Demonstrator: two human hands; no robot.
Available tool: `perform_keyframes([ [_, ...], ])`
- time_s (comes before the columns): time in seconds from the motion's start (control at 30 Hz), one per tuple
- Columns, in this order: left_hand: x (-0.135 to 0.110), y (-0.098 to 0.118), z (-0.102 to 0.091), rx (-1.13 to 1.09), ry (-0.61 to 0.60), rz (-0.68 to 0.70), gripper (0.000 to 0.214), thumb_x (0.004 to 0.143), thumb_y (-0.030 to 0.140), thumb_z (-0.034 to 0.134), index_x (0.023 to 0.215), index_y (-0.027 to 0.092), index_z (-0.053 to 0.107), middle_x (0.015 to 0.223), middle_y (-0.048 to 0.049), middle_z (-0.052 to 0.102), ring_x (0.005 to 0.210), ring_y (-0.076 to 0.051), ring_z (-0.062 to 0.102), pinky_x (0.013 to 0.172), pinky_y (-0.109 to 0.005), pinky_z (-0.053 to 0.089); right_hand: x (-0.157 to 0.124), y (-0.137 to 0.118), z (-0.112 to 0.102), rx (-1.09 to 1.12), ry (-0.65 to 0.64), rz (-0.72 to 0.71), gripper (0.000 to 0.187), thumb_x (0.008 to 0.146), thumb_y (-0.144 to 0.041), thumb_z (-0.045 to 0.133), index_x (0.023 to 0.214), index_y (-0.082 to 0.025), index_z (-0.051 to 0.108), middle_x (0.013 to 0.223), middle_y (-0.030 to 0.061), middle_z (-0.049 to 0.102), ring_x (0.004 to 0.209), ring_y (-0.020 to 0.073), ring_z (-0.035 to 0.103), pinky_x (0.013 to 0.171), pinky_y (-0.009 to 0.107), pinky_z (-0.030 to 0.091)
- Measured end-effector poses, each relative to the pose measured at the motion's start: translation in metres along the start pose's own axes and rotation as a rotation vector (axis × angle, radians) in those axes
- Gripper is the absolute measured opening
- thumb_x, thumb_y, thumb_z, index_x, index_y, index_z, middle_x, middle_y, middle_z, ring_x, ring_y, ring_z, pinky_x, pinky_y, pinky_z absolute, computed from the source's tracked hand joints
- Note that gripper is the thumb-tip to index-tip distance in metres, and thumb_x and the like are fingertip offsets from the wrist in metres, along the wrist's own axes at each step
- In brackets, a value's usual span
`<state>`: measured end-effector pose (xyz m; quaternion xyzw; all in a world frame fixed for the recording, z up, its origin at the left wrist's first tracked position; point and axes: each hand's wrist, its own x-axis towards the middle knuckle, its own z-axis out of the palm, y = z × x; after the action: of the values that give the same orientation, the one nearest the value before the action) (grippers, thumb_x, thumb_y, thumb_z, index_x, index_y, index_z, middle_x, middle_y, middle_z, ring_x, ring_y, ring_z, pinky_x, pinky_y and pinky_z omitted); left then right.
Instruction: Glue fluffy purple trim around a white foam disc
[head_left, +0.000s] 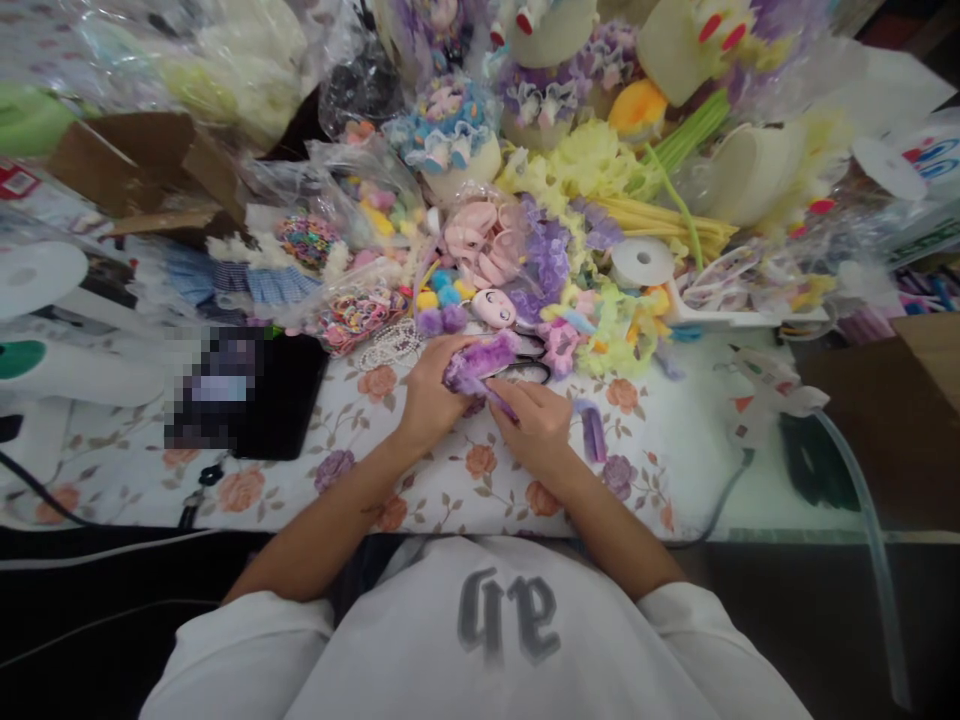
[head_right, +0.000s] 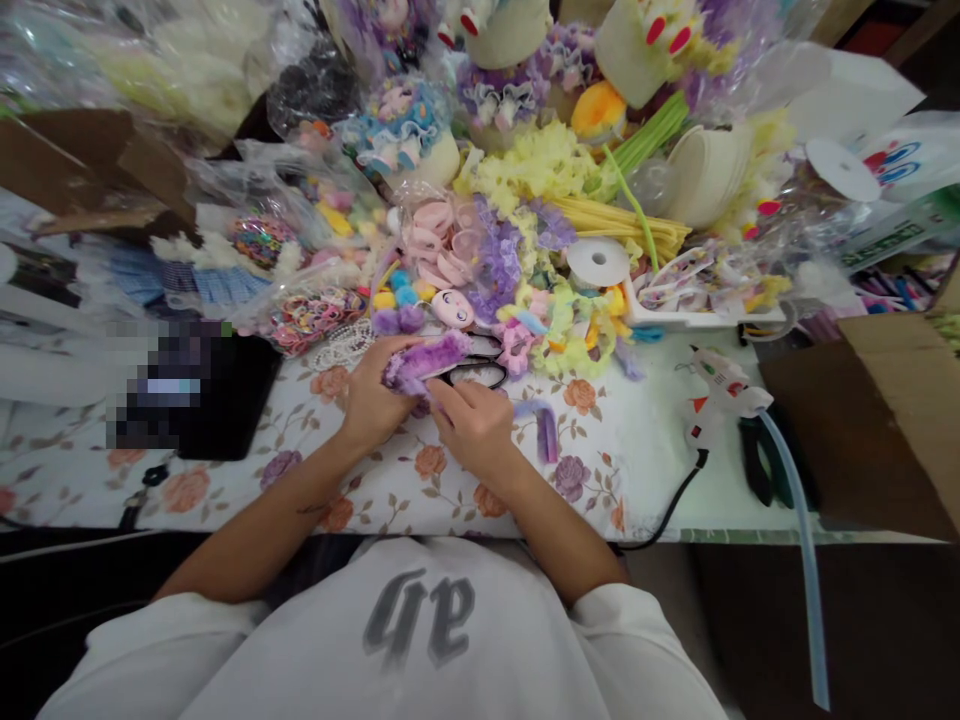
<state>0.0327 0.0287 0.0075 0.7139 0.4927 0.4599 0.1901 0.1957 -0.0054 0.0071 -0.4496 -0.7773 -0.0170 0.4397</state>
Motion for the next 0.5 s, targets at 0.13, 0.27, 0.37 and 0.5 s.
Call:
perform_keyframes([
  [0.13, 0.0000, 0.0044, 0.0025, -0.177, -0.051, -0.111, 0.047, 0.064, 0.015, 0.069, 0.111, 0.020, 0.063, 0.113, -0.0053, 0.071, 0.107, -0.024, 0.065, 0.099, -0.038, 0.051, 0.0002, 0.0011, -0.0024, -0.145, 0.068, -0.163, 0.016, 0.094, -0.018, 0.056, 0.099, -0.021, 0.070, 0.055, -0.0013, 0.053, 0.054, 0.0142, 0.052, 0.053, 0.028, 0.038],
  [0.27, -0.0006, 0.0048, 0.0039, -0.273, -0.079, -0.137, 0.047, 0.065, 0.016, 0.068, 0.112, 0.019, 0.062, 0.115, -0.0059, 0.070, 0.108, -0.024, 0.065, 0.099, -0.038, 0.050, 0.0014, 0.0003, -0.0040, -0.163, 0.089, -0.261, 0.019, 0.094, -0.016, 0.054, 0.104, -0.023, 0.068, 0.076, 0.0041, 0.065, 0.066, 0.0155, 0.058, 0.060, 0.029, 0.045],
  [0.37, -0.0012, 0.0033, 0.0045, -0.305, -0.086, -0.128, 0.047, 0.065, 0.015, 0.066, 0.112, 0.019, 0.062, 0.115, -0.0061, 0.070, 0.109, -0.023, 0.065, 0.100, -0.038, 0.049, 0.0036, -0.0004, -0.0051, -0.148, 0.110, -0.319, 0.019, 0.092, -0.013, 0.053, 0.100, -0.021, 0.068, 0.094, 0.0089, 0.070, 0.079, 0.0179, 0.064, 0.070, 0.030, 0.051],
  [0.5, -0.0012, 0.0015, 0.0046, -0.380, -0.134, -0.187, 0.052, 0.062, 0.016, 0.069, 0.113, 0.019, 0.061, 0.115, -0.0064, 0.070, 0.108, -0.024, 0.065, 0.100, -0.038, 0.050, 0.0040, 0.0016, -0.0055, -0.057, 0.111, -0.303, 0.016, 0.091, -0.012, 0.057, 0.100, -0.021, 0.068, 0.102, 0.0111, 0.072, 0.089, 0.0199, 0.068, 0.073, 0.030, 0.055],
])
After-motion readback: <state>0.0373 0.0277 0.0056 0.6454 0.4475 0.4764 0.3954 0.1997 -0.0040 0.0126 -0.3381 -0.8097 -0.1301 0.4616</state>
